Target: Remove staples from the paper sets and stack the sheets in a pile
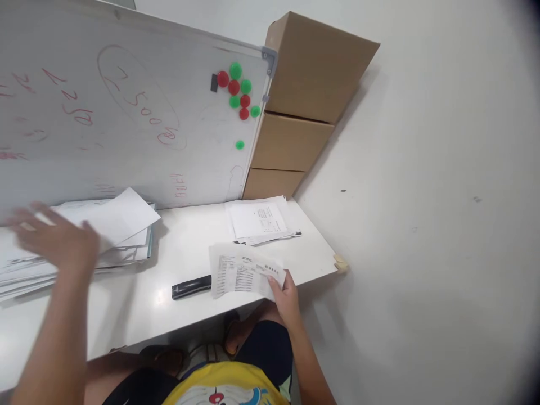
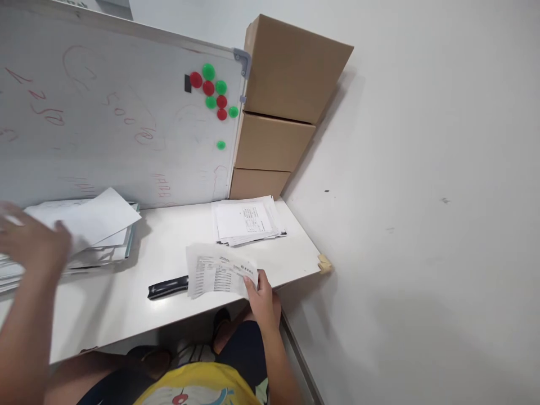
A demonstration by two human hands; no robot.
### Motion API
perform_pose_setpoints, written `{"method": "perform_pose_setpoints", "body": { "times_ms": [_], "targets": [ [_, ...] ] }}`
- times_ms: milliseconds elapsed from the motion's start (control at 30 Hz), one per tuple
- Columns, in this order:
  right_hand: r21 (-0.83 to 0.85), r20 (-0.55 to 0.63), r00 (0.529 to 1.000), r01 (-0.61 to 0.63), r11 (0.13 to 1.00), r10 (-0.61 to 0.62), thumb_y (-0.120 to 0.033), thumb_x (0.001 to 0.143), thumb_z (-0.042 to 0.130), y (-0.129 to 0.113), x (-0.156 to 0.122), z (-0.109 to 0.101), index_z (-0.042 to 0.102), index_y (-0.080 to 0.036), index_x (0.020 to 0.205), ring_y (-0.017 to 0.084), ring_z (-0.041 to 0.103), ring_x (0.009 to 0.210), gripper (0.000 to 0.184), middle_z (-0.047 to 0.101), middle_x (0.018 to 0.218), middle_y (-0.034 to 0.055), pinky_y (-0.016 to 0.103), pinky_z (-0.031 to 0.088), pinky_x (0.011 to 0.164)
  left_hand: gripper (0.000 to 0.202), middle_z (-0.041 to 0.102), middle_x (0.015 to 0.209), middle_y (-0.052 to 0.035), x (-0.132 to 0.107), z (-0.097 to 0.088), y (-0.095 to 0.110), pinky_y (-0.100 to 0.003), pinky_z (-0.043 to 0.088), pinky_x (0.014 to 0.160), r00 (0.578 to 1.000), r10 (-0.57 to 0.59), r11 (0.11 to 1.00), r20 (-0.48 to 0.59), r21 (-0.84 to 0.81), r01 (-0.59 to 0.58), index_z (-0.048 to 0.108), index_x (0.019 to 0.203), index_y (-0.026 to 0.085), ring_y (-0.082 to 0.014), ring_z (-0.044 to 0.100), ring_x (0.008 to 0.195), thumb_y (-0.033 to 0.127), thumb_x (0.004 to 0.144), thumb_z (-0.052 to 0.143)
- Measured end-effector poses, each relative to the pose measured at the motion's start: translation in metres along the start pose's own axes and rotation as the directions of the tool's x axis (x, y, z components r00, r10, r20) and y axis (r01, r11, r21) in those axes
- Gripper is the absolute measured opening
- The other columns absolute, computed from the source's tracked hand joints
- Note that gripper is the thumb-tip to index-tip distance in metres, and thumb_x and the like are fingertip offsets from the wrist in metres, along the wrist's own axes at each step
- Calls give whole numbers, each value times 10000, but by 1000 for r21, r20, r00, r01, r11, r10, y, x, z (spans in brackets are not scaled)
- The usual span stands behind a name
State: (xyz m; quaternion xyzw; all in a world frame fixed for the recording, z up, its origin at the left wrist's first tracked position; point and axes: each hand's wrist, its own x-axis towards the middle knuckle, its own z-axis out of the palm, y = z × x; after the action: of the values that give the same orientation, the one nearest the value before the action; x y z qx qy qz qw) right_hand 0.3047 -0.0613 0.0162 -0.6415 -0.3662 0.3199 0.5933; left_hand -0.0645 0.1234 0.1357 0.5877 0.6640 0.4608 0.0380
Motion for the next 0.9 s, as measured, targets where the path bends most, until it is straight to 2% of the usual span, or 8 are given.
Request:
{"method": "perform_pose_setpoints", "body": {
  "times_ms": [33, 167, 300, 400, 500, 667, 833, 900],
  "targets": [
    [40, 34, 999, 29, 999, -30, -421, 774, 666, -1, 1, 0, 605, -234, 905, 234, 622, 997, 237, 700, 1032, 57, 392, 472, 907, 812, 254, 1532, -104, -20, 11, 11, -708, 161, 1083, 996, 66, 997, -55, 40, -64, 136, 1495, 238, -449, 147, 1409, 645, 846, 405],
    [265, 57, 989, 114, 958, -134, -355, 740, 702, -6, 10, -3, 515, -238, 708, 206, 632, 850, 223, 682, 837, 17, 388, 472, 854, 972, 93, 1580, -159, -134, 52, 65, -582, 165, 1152, 853, 342, 914, 395, -351, -204, -4, 1513, 207, -366, 106, 1447, 615, 812, 531],
    [328, -111, 993, 77, 942, -43, -356, 643, 758, -2, 21, -13, 576, -234, 859, 214, 622, 815, 307, 658, 787, 15, 421, 476, 847, 755, 261, 1526, -161, -211, 67, 86, -540, 239, 1127, 861, 407, 647, 306, -761, -36, -4, 1512, 264, -310, 281, 1405, 646, 914, 253],
    [263, -112, 993, 62, 963, -33, -385, 640, 757, 9, 24, -24, 599, -222, 905, 221, 614, 836, 349, 666, 818, 26, 414, 480, 839, 834, 341, 1471, -190, -231, 71, 80, -535, 303, 1089, 836, 462, 594, 295, -804, -44, 68, 1505, 248, -332, 372, 1348, 697, 861, 349],
    [199, 5, 1000, 27, 980, -28, -408, 652, 753, 18, 24, -34, 619, -216, 904, 231, 623, 842, 344, 687, 851, 36, 408, 489, 823, 670, 523, 1308, -161, -244, 84, 70, -473, 417, 993, 804, 503, 695, 318, -702, -157, 212, 1460, 256, -277, 515, 1215, 400, 894, 540],
    [191, -1, 998, 66, 979, -67, -411, 696, 722, 19, 22, -44, 631, -219, 936, 253, 631, 893, 320, 695, 912, 58, 423, 476, 862, 461, 651, 1065, -74, -263, 103, 60, -399, 496, 860, 710, 688, 545, 149, -752, -370, 444, 1282, 298, -202, 629, 985, 138, 854, 506],
    [281, 9, 997, 74, 957, -80, -384, 728, 690, 22, 24, -48, 628, -238, 966, 245, 637, 878, 286, 692, 910, 43, 405, 481, 847, 300, 666, 1055, -107, -267, 113, 62, -430, 501, 891, 843, 338, 762, 419, -648, 17, 579, 1145, 215, -241, 630, 1005, 322, 868, 537],
    [299, -5, 999, 52, 953, -53, -402, 747, 664, 23, 26, -50, 639, -242, 962, 251, 645, 889, 269, 703, 915, 46, 403, 488, 841, 317, 682, 1011, -105, -264, 117, 67, -435, 509, 871, 844, 141, 782, 518, -581, 226, 633, 1072, 198, -259, 639, 968, 417, 865, 533]
  ]
}}
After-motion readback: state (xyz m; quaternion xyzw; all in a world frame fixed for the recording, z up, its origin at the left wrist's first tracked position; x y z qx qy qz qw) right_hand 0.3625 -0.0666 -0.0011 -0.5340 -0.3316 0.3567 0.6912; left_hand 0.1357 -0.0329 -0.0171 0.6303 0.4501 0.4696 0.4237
